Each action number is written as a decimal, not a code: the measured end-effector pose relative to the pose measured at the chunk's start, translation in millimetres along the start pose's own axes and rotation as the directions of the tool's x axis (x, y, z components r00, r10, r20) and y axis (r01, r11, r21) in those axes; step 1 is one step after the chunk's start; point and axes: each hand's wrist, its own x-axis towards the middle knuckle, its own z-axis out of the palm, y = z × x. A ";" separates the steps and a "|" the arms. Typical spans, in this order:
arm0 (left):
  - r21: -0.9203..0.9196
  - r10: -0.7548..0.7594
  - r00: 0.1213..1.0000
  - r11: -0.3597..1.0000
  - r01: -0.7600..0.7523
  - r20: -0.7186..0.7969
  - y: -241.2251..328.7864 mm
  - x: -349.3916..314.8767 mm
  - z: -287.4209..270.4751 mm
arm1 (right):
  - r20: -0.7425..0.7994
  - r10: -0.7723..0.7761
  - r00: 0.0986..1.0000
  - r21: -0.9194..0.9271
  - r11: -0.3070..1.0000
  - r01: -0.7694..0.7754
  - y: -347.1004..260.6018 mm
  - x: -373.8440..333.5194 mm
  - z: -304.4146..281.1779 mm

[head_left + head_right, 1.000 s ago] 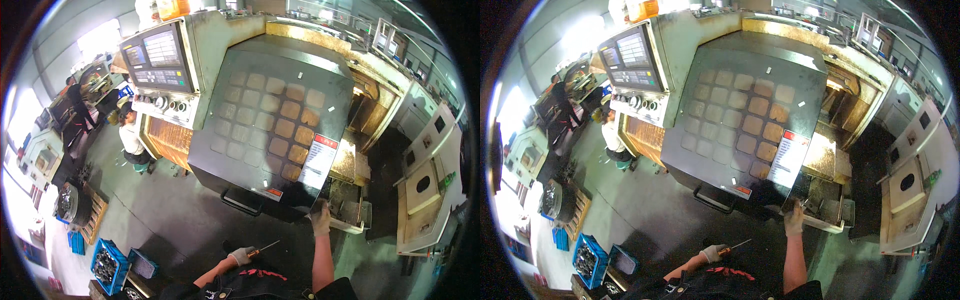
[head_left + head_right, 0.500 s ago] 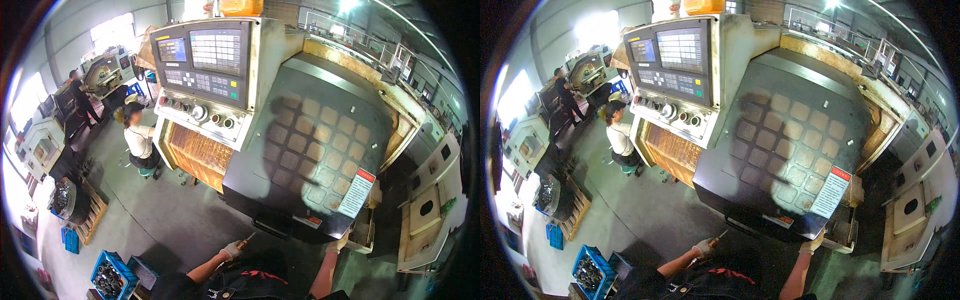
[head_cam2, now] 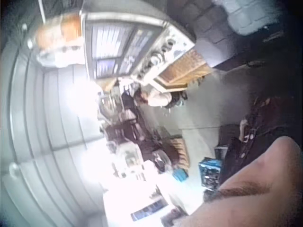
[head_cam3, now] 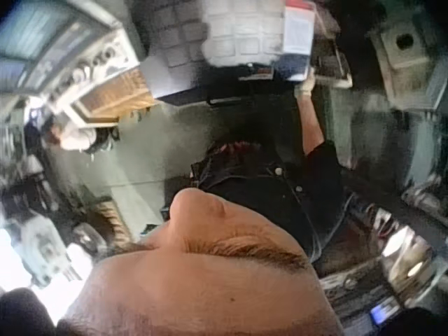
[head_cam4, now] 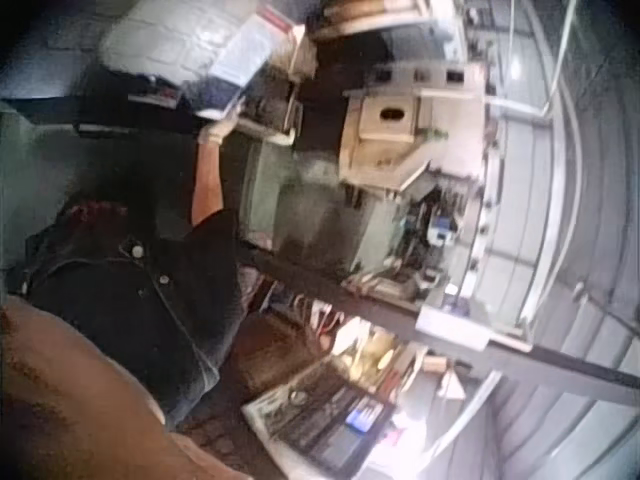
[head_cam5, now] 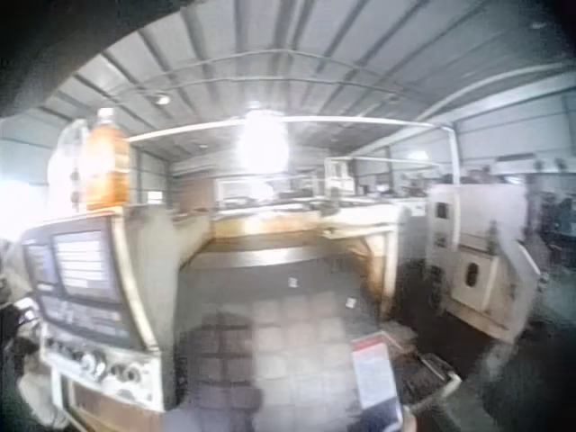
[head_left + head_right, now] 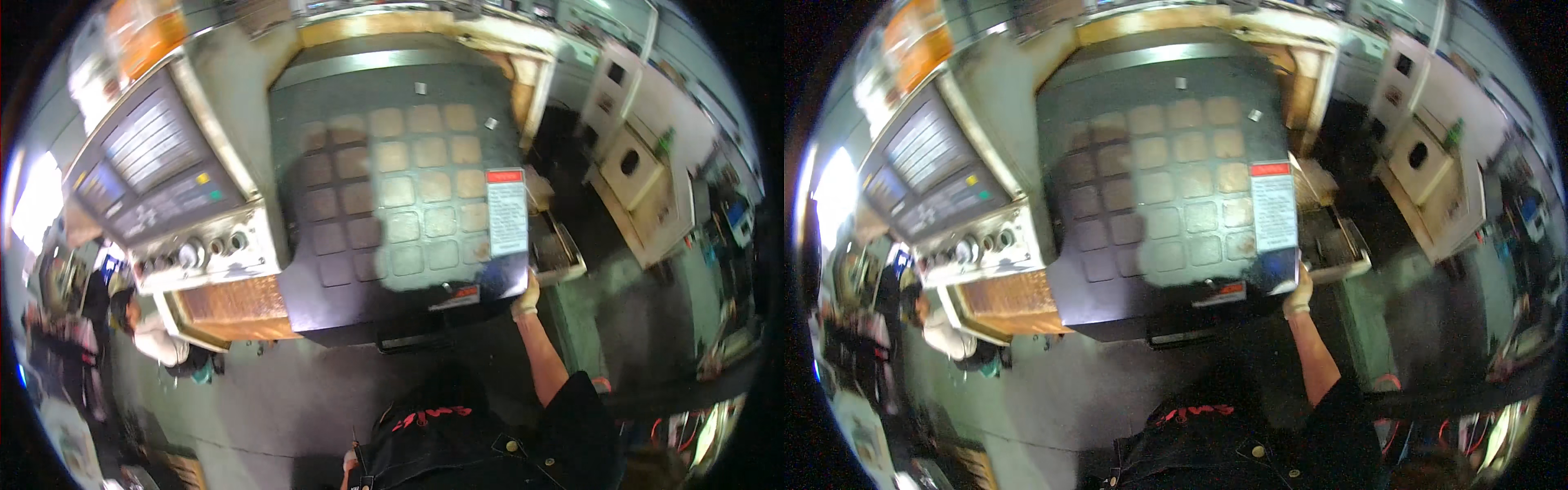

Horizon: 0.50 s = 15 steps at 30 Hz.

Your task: The person operates a metal lathe in a workshop, repeatedly loading small metal rings into the machine's chuck. They use a screwdriver to secure the parts and a caliper to measure them. The person cycles through loading, securing, and measuring the parts, placing finished items into a blue bin.

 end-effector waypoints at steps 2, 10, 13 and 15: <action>-0.214 -0.074 0.997 0.974 0.077 0.022 3.7 10.5 -8.2 | -0.027 -0.032 0.999 -0.023 0.999 0.031 -8.3 -12.5 10.2; -0.409 0.050 0.998 0.912 -0.027 0.046 36.7 50.4 -67.9 | 0.059 -0.046 0.997 -0.136 0.989 0.053 21.9 -22.3 10.4; -0.460 0.109 0.993 0.884 -0.081 0.036 45.7 62.5 -86.0 | 0.014 -0.040 0.999 -0.153 0.987 0.041 27.6 -38.5 36.1; -0.508 0.158 0.987 0.852 -0.122 0.029 63.2 70.1 -101.8 | 0.013 -0.028 1.000 -0.145 0.989 0.030 32.8 -43.4 42.9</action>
